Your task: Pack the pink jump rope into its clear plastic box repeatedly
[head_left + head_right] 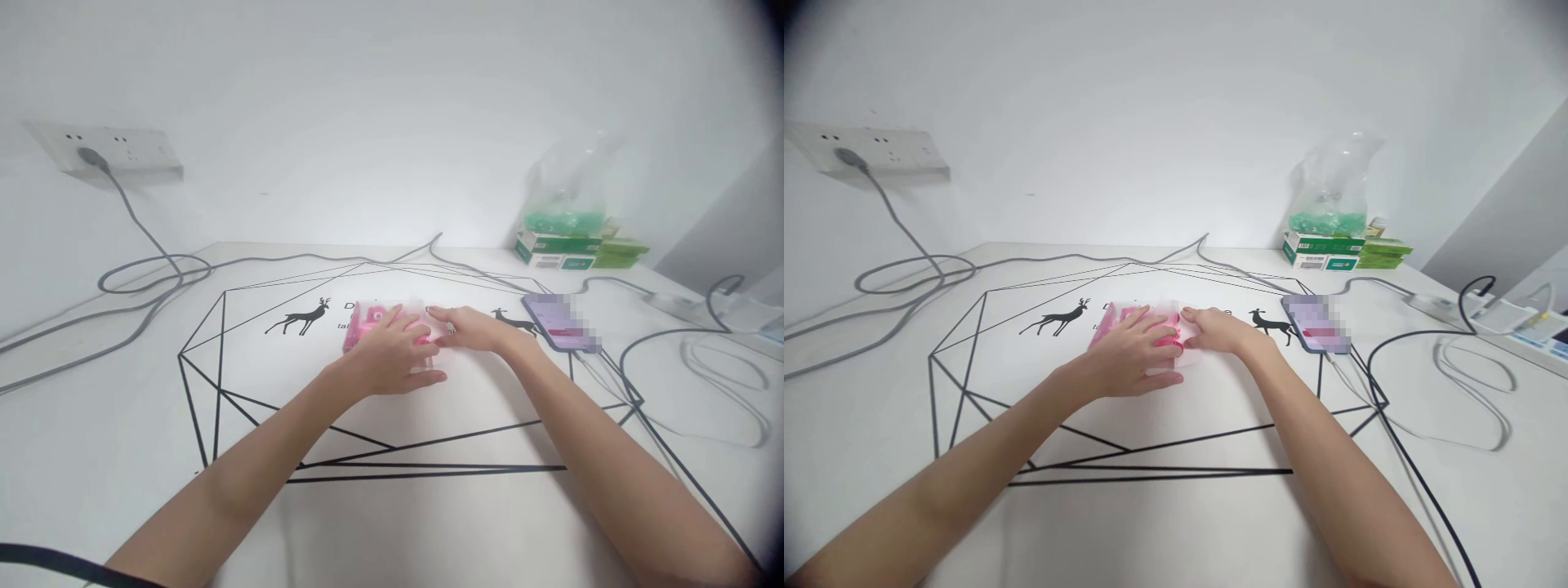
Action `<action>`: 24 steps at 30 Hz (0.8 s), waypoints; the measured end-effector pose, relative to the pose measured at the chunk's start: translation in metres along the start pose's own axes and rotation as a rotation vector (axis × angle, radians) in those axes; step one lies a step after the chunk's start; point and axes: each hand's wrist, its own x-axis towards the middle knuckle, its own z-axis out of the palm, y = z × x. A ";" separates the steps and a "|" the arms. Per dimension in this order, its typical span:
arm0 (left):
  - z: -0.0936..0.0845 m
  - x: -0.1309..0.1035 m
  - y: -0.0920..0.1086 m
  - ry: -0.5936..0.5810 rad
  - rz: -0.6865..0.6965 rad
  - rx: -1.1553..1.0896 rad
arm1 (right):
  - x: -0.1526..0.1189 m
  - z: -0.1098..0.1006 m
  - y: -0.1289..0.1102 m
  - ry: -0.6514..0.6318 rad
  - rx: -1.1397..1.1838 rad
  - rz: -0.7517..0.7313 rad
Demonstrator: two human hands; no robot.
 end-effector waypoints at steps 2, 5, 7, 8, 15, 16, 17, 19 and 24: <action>0.002 0.001 0.005 0.008 -0.039 0.023 | 0.003 0.005 0.001 0.019 -0.026 -0.008; 0.003 0.000 0.008 0.016 -0.050 0.028 | 0.005 0.011 -0.002 0.049 -0.073 -0.021; 0.001 -0.001 0.006 0.009 -0.034 0.025 | 0.004 0.013 -0.007 0.063 -0.116 0.002; -0.001 -0.001 0.005 0.001 -0.022 0.026 | 0.003 0.013 -0.009 0.064 -0.131 0.023; -0.002 -0.006 -0.008 -0.046 0.081 0.058 | 0.009 0.012 -0.012 0.111 -0.120 0.109; -0.002 -0.006 -0.009 -0.042 0.083 0.057 | 0.012 0.012 -0.010 0.119 -0.110 0.108; -0.001 -0.007 -0.010 -0.034 0.086 0.057 | 0.016 0.013 -0.009 0.123 -0.098 0.102; 0.001 -0.007 -0.013 -0.014 0.098 0.056 | 0.021 0.015 -0.007 0.129 -0.071 0.085; 0.007 -0.008 -0.017 0.037 0.137 0.067 | 0.027 0.022 -0.007 0.173 -0.036 0.000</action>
